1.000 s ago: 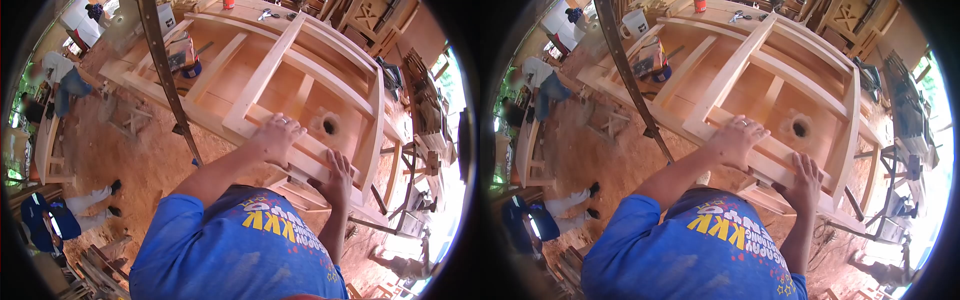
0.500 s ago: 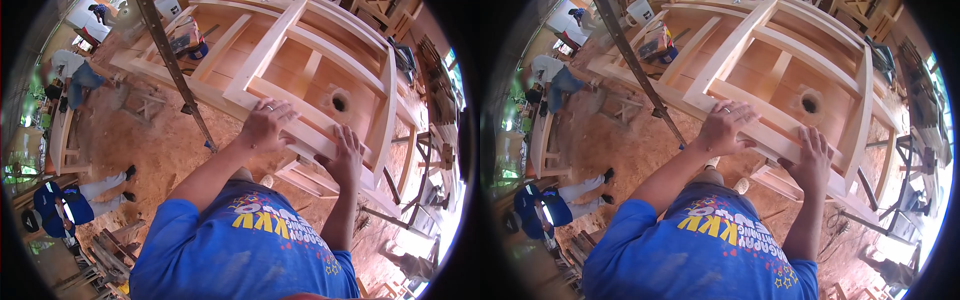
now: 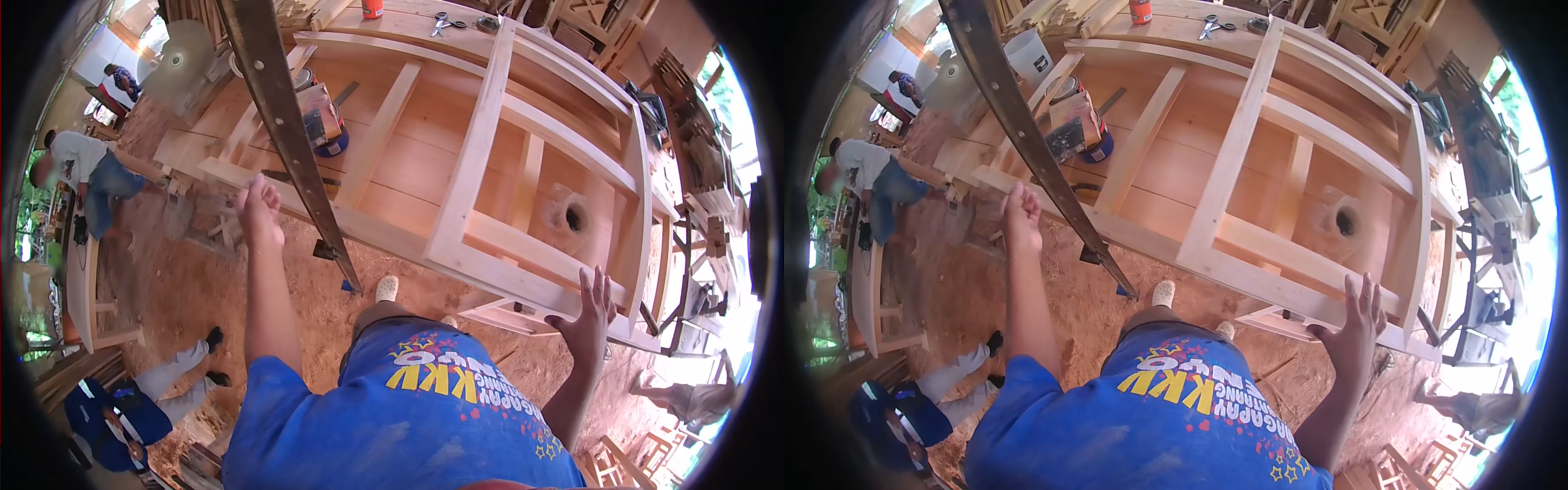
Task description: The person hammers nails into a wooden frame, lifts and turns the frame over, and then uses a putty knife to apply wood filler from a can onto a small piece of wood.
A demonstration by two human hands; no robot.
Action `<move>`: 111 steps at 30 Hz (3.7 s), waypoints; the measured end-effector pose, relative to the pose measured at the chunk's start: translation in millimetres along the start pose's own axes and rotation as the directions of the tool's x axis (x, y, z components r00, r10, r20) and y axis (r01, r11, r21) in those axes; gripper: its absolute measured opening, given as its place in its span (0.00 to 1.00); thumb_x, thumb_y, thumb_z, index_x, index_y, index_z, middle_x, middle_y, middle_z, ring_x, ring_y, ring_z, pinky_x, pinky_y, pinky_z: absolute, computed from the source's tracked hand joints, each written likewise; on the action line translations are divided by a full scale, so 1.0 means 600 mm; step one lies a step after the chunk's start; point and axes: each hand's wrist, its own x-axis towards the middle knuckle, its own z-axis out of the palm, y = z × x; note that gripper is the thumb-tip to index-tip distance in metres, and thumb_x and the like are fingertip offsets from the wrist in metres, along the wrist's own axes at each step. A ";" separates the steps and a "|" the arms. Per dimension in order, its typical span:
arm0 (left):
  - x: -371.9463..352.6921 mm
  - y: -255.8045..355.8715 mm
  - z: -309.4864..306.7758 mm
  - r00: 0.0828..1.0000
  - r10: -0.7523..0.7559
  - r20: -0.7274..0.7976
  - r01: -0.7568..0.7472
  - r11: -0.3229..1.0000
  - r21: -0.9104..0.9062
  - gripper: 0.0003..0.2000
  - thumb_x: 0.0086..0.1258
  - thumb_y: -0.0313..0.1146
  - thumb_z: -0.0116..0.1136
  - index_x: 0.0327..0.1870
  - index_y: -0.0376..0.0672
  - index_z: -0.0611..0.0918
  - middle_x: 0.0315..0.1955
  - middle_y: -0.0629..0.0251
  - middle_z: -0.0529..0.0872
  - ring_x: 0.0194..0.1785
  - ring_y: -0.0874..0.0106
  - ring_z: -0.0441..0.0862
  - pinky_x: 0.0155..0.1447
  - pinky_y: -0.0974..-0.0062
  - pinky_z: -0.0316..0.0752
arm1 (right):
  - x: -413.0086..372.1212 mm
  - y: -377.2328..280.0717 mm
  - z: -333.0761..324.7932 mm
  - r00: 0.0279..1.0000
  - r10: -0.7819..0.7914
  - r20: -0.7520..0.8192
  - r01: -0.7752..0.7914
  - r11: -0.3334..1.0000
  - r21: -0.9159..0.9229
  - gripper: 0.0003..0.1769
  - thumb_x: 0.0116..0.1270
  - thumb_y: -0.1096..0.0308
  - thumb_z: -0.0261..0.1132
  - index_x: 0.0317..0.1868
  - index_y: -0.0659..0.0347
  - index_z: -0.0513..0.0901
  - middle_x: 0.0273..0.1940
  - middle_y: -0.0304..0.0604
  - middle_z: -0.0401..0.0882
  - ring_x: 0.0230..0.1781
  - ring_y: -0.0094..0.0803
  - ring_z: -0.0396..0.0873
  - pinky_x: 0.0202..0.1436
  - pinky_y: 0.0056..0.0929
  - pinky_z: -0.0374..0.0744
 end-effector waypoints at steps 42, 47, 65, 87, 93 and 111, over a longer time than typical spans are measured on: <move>-0.493 0.004 0.062 0.817 0.200 0.541 0.024 0.925 -0.379 0.27 0.74 0.23 0.63 0.75 0.38 0.73 0.62 0.58 0.84 0.63 0.62 0.85 0.70 0.59 0.81 | -0.062 -0.026 0.051 0.828 -0.377 -0.414 0.553 0.431 0.714 0.22 0.59 0.68 0.83 0.52 0.64 0.87 0.47 0.50 0.91 0.48 0.47 0.88 0.56 0.41 0.85; -0.642 -0.097 0.140 0.672 -0.123 0.730 0.275 0.957 -0.092 0.27 0.72 0.19 0.64 0.72 0.40 0.74 0.58 0.60 0.85 0.59 0.64 0.86 0.67 0.62 0.83 | -0.105 -0.063 0.044 0.935 -0.338 -0.106 0.121 0.024 0.992 0.24 0.73 0.64 0.76 0.63 0.67 0.83 0.53 0.47 0.91 0.54 0.32 0.87 0.59 0.34 0.84; -0.590 -0.117 0.192 0.151 -0.559 0.815 0.582 0.717 0.384 0.24 0.85 0.40 0.55 0.77 0.46 0.68 0.69 0.60 0.80 0.67 0.59 0.84 0.70 0.49 0.80 | -0.156 0.046 0.076 0.988 0.153 0.002 0.078 -0.513 0.855 0.24 0.76 0.75 0.65 0.70 0.70 0.75 0.61 0.48 0.85 0.60 0.34 0.85 0.66 0.35 0.82; -0.546 -0.151 0.169 0.036 -0.745 0.666 0.594 0.552 0.586 0.24 0.79 0.38 0.65 0.69 0.35 0.75 0.55 0.54 0.88 0.52 0.61 0.92 0.55 0.63 0.90 | -0.132 -0.009 0.010 0.841 0.425 0.335 -0.270 -0.207 0.940 0.22 0.74 0.72 0.68 0.64 0.69 0.73 0.47 0.45 0.85 0.39 0.25 0.87 0.37 0.26 0.88; -0.531 -0.168 0.167 -0.043 -0.724 0.689 0.532 0.567 0.629 0.25 0.80 0.40 0.63 0.71 0.36 0.74 0.55 0.53 0.88 0.54 0.61 0.91 0.55 0.63 0.89 | -0.090 -0.029 -0.005 0.866 0.427 0.262 -0.302 0.029 0.953 0.20 0.74 0.72 0.68 0.62 0.68 0.73 0.42 0.44 0.86 0.35 0.23 0.85 0.35 0.24 0.85; -0.480 -0.191 0.161 -0.286 -0.600 0.747 0.408 0.629 0.661 0.41 0.77 0.63 0.61 0.76 0.35 0.70 0.62 0.49 0.85 0.62 0.57 0.87 0.60 0.59 0.87 | 0.003 -0.089 -0.041 0.926 0.293 0.238 -0.347 0.414 0.842 0.15 0.71 0.73 0.70 0.54 0.67 0.78 0.42 0.45 0.87 0.43 0.26 0.84 0.50 0.30 0.82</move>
